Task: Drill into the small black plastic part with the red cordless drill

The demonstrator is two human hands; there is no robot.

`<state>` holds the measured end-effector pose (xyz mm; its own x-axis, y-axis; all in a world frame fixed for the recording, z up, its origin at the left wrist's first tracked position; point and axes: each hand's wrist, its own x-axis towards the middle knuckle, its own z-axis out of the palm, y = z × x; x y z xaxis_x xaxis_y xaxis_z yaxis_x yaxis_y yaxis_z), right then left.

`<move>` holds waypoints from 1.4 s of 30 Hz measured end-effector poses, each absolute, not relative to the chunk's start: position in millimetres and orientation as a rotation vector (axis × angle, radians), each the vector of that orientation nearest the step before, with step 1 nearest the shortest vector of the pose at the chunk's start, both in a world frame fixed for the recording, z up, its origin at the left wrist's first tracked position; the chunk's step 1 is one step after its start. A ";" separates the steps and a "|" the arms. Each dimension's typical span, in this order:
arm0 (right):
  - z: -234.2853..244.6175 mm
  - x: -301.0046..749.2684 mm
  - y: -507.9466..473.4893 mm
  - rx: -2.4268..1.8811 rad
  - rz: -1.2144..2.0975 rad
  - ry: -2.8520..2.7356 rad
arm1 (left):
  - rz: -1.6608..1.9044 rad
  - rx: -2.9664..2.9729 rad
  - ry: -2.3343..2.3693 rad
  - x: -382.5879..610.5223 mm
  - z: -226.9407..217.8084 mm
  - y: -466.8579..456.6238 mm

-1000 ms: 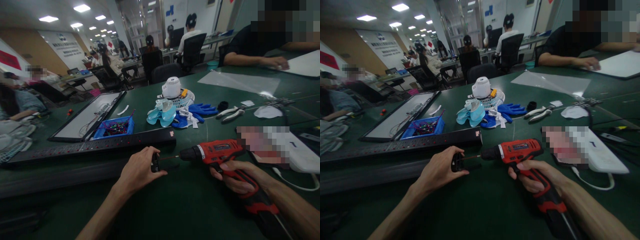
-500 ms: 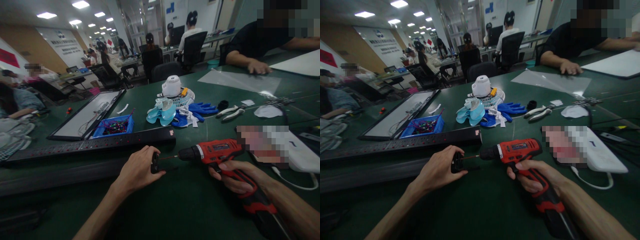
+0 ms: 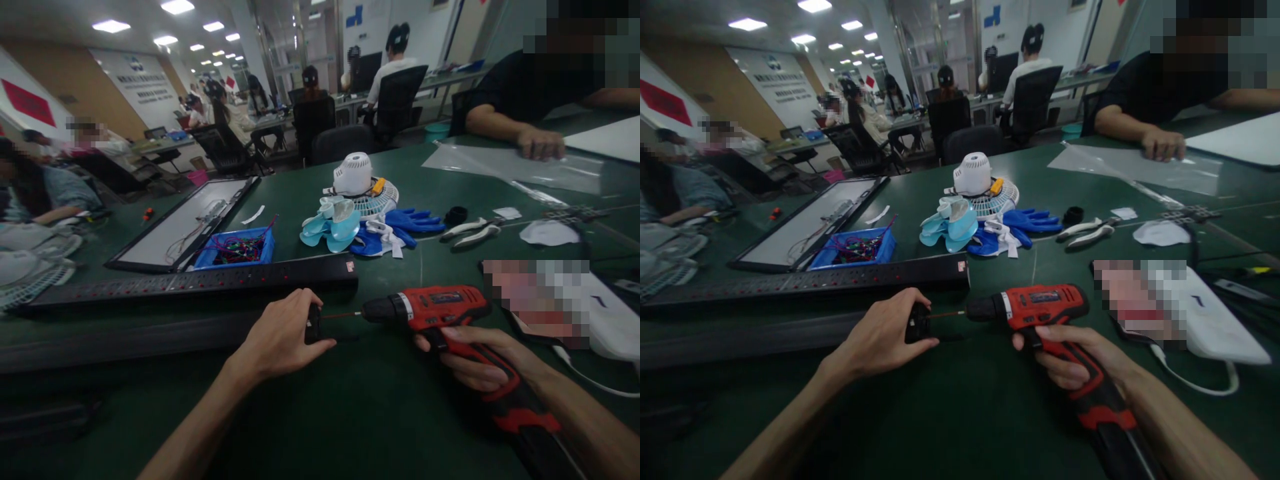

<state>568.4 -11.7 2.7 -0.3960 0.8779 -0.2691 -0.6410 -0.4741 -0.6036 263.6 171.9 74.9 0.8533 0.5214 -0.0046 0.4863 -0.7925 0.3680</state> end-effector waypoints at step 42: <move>2.8 566.4 -10.3 -0.644 2.051 -0.474 | 0.135 2.638 0.792 261.7 77.8 177.3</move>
<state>566.4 -10.3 2.8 -0.4536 0.8526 -0.2594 -0.6521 -0.5160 -0.5555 261.7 177.3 77.8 0.8363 0.5480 -0.0171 0.5113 -0.7683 0.3851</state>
